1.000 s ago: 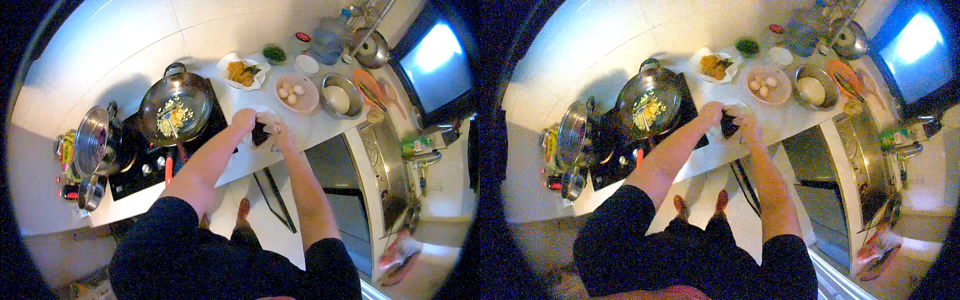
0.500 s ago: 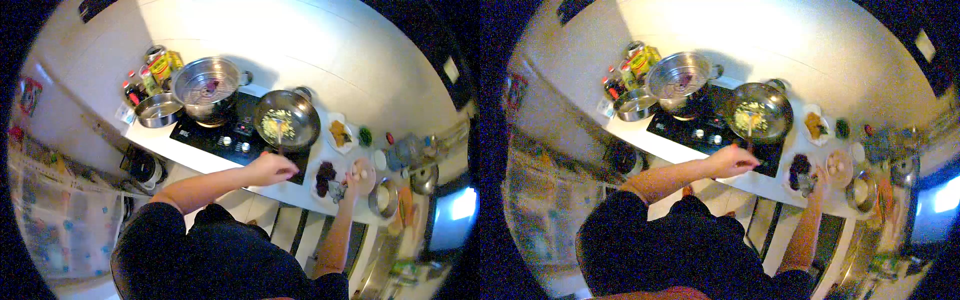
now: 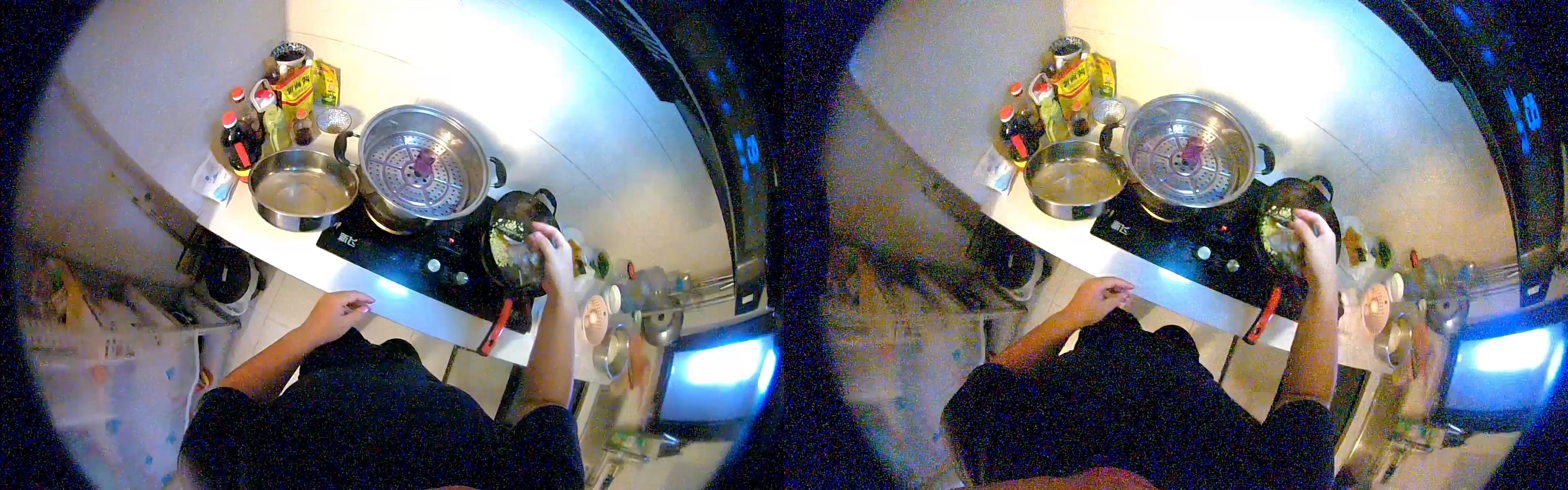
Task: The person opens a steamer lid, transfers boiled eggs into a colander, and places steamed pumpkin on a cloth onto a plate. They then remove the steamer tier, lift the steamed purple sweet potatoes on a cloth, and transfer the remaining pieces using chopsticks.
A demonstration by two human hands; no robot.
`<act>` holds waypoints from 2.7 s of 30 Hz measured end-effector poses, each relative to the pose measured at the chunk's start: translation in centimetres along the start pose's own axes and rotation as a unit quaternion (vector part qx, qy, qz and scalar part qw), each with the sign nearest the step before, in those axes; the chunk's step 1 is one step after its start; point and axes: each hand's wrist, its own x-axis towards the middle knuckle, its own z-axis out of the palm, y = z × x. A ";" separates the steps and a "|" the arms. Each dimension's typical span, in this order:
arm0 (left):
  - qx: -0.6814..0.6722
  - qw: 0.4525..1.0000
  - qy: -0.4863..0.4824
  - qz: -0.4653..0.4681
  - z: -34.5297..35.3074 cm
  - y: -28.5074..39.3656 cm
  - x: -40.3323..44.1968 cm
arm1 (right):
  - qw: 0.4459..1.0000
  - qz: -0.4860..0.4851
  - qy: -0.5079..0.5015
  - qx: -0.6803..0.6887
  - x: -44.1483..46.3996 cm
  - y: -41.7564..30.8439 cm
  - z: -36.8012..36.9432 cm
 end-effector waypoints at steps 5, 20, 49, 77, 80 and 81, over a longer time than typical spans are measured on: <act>-0.020 0.998 -0.023 -0.049 -6.2 -1.9 1.3 | 0.996 0.025 -0.004 0.081 1.5 -2.7 7.1; -0.521 0.832 -0.122 -0.144 -1.8 -2.9 9.4 | 0.985 -0.126 -0.109 -0.049 -9.2 -0.7 24.1; -0.376 0.863 -0.152 -0.301 10.7 -0.9 8.6 | 0.768 0.332 0.403 -0.373 -33.5 28.7 -8.9; -0.105 0.888 -0.302 -0.331 42.7 5.5 -17.5 | 0.946 0.321 -0.034 0.022 -52.9 46.1 -2.4; -0.134 0.865 -0.341 -0.344 48.1 6.3 -18.2 | 0.979 0.205 -0.003 -0.018 -54.2 47.5 -4.2; -0.134 0.864 -0.357 -0.329 50.5 6.6 -18.2 | 0.968 0.224 0.112 0.036 -55.9 49.7 -5.6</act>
